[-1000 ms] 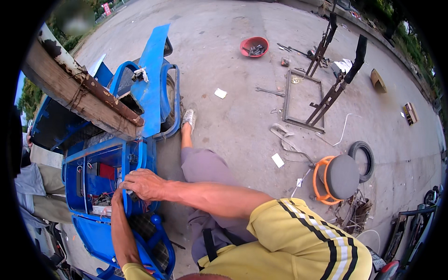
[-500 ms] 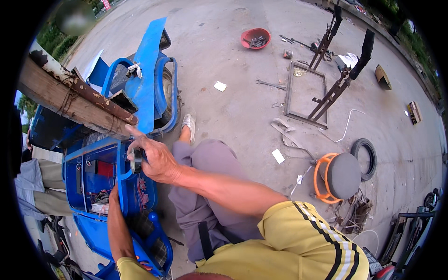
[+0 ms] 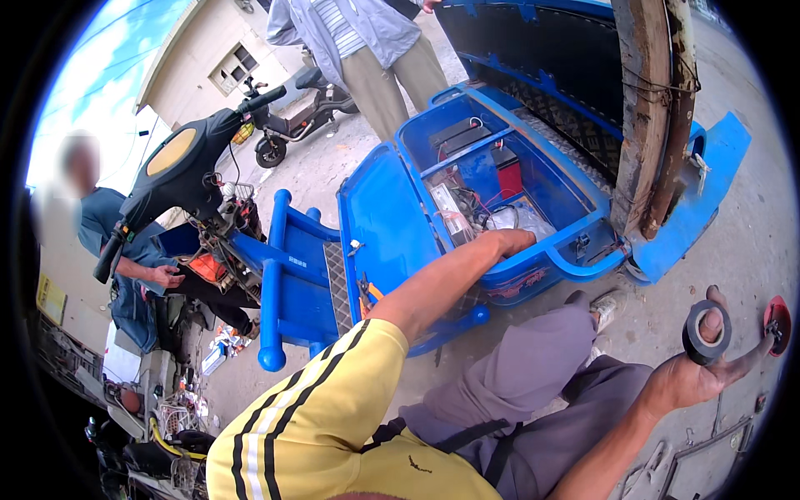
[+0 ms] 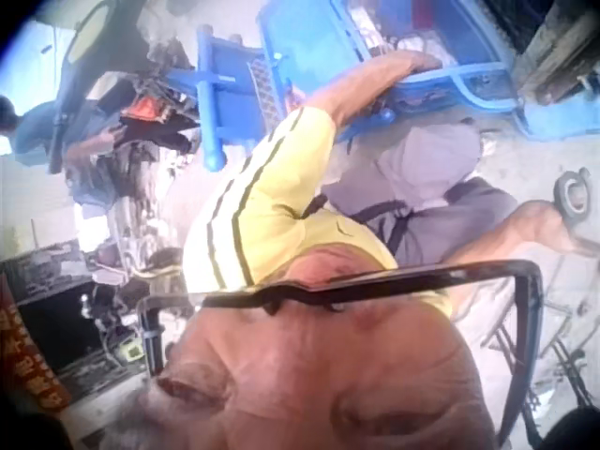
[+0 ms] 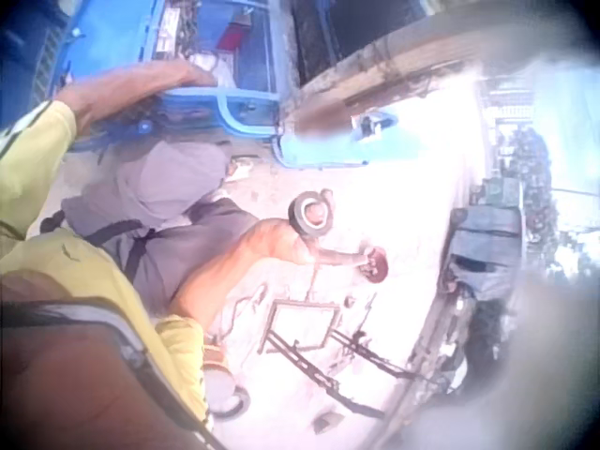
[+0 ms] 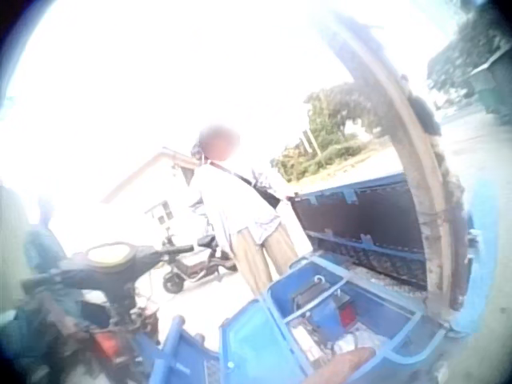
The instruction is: The person works inside the open compartment of a blue three-wheeled vehicle, handling wires and components. They use electrical tape to wrap and secure connections, then place a plastic bag containing small parts into the compartment.
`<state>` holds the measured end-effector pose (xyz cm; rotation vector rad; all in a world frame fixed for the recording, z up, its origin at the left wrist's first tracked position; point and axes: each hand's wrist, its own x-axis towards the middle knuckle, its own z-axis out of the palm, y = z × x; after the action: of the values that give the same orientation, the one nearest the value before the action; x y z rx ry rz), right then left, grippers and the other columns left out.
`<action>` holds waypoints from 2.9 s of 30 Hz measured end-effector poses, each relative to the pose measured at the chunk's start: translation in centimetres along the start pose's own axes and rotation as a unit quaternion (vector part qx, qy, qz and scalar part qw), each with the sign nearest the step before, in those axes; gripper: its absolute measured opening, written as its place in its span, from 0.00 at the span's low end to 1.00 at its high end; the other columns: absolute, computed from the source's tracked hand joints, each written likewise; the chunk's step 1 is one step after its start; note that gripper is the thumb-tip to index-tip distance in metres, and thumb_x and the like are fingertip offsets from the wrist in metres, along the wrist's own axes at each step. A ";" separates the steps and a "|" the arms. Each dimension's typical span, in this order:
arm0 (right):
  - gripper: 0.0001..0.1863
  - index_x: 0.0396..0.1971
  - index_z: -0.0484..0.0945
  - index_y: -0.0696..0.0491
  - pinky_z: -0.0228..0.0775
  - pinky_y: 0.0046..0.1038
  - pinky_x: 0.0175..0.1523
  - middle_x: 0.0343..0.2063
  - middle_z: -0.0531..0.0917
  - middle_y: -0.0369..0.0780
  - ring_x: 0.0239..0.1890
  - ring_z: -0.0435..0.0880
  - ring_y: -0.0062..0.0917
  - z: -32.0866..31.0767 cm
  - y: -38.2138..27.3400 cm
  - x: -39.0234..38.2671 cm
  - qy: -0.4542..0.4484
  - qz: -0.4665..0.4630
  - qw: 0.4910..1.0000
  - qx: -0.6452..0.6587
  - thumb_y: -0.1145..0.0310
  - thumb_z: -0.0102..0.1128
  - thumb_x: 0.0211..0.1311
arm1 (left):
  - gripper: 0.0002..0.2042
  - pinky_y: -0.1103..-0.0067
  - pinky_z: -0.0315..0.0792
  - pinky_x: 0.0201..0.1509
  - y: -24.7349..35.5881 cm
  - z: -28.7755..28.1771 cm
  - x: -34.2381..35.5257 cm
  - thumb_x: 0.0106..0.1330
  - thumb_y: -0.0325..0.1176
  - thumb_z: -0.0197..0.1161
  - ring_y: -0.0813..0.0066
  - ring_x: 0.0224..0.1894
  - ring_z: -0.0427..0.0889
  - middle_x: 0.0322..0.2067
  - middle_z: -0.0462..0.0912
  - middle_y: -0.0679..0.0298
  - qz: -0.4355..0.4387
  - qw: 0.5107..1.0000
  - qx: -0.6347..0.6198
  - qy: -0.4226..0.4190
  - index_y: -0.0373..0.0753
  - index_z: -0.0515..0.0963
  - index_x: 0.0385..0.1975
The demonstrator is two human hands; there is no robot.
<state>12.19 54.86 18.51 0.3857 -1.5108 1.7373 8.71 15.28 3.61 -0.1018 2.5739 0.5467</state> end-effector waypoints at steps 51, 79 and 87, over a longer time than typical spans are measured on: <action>0.24 0.64 0.73 0.59 0.77 0.29 0.58 0.47 0.88 0.47 0.50 0.85 0.28 5.2 2.9 -5.0 -0.072 0.040 0.997 -0.005 0.67 0.64 0.73 | 0.16 0.63 0.77 0.53 3.0 -0.7 0.5 0.62 0.37 0.63 0.53 0.52 0.87 0.49 0.88 0.52 0.018 0.998 -0.028 0.049 0.42 0.86 0.49; 0.30 0.62 0.77 0.58 0.77 0.35 0.55 0.47 0.81 0.47 0.47 0.84 0.36 16.5 -1.2 -11.8 -0.396 -0.003 0.916 0.069 0.84 0.68 0.55 | 0.38 0.59 0.70 0.68 3.3 -2.5 -26.3 0.60 0.46 0.75 0.52 0.66 0.73 0.60 0.73 0.50 0.082 0.900 -0.218 0.369 0.36 0.65 0.66; 0.25 0.59 0.78 0.59 0.75 0.36 0.56 0.41 0.85 0.44 0.49 0.84 0.39 19.1 2.0 -7.7 -0.423 0.051 0.901 -0.083 0.75 0.67 0.60 | 0.32 0.60 0.70 0.66 -12.5 0.8 -29.1 0.58 0.36 0.76 0.51 0.60 0.76 0.53 0.74 0.50 -0.213 0.873 -0.055 0.434 0.31 0.72 0.61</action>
<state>10.77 34.28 16.58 1.0880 -2.2936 1.5645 36.57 3.24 12.72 -1.1692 3.1923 0.5508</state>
